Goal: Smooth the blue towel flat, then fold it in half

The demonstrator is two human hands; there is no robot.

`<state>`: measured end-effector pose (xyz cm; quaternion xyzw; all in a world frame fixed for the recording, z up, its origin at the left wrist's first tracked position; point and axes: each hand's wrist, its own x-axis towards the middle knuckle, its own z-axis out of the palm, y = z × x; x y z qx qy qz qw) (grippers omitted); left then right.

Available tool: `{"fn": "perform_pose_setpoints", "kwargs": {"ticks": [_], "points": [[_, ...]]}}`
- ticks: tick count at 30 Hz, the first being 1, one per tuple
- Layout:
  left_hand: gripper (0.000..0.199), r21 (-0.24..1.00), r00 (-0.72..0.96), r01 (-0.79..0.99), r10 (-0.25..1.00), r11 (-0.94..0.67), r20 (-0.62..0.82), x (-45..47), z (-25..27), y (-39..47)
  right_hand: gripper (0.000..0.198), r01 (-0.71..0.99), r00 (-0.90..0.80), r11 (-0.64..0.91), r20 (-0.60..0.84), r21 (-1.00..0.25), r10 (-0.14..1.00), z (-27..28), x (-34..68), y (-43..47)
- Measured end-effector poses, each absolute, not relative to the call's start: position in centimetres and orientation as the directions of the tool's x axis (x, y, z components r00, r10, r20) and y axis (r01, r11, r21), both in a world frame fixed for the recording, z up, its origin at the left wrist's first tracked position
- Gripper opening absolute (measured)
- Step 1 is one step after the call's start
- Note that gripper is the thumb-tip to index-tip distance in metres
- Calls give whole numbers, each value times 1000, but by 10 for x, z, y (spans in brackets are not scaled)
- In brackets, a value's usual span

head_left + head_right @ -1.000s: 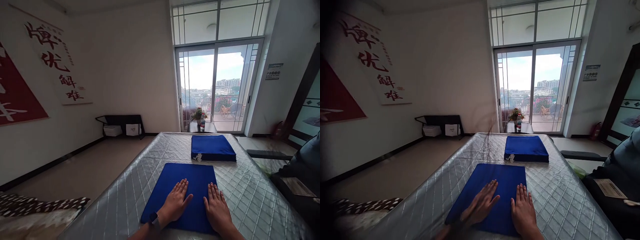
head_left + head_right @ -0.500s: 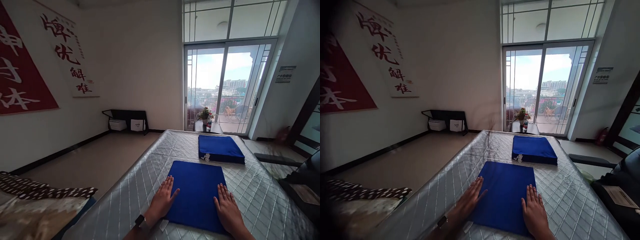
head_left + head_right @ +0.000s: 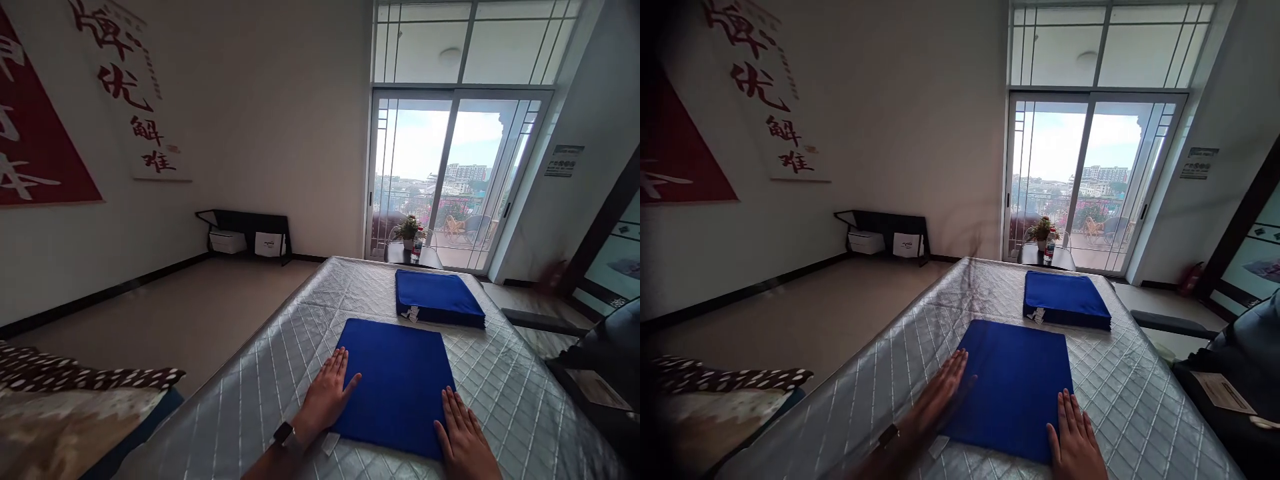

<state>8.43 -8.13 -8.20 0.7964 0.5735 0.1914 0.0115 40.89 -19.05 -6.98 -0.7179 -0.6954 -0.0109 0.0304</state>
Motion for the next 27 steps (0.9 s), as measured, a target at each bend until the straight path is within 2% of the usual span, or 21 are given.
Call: {"fn": "perform_pose_setpoints", "kwargs": {"ticks": [5,10,12,14,17,21,27], "points": [[77,206,226,933,927,-294,298,82,-78,-80,67,998,35,-32,52,-55,998,-62,403,-195],[67,179,349,891,881,-418,319,109,-58,-102,65,995,28,-17,117,-95,993,-57,401,-198],[65,160,490,819,817,-551,304,141,-50,-121,65,993,-6,25,167,-113,986,-60,402,-200],[67,139,667,680,687,-720,290,179,-45,-141,64,991,-30,53,184,-123,982,-66,405,-200],[70,128,774,543,554,-830,306,227,-41,-159,61,990,-38,56,138,-128,990,-74,408,-198],[68,159,758,578,598,-801,259,237,-42,-159,62,990,-29,42,92,-137,995,-72,408,-198],[69,200,602,754,780,-625,169,157,-46,-158,64,990,-8,21,88,-143,996,-67,405,-199]]}}
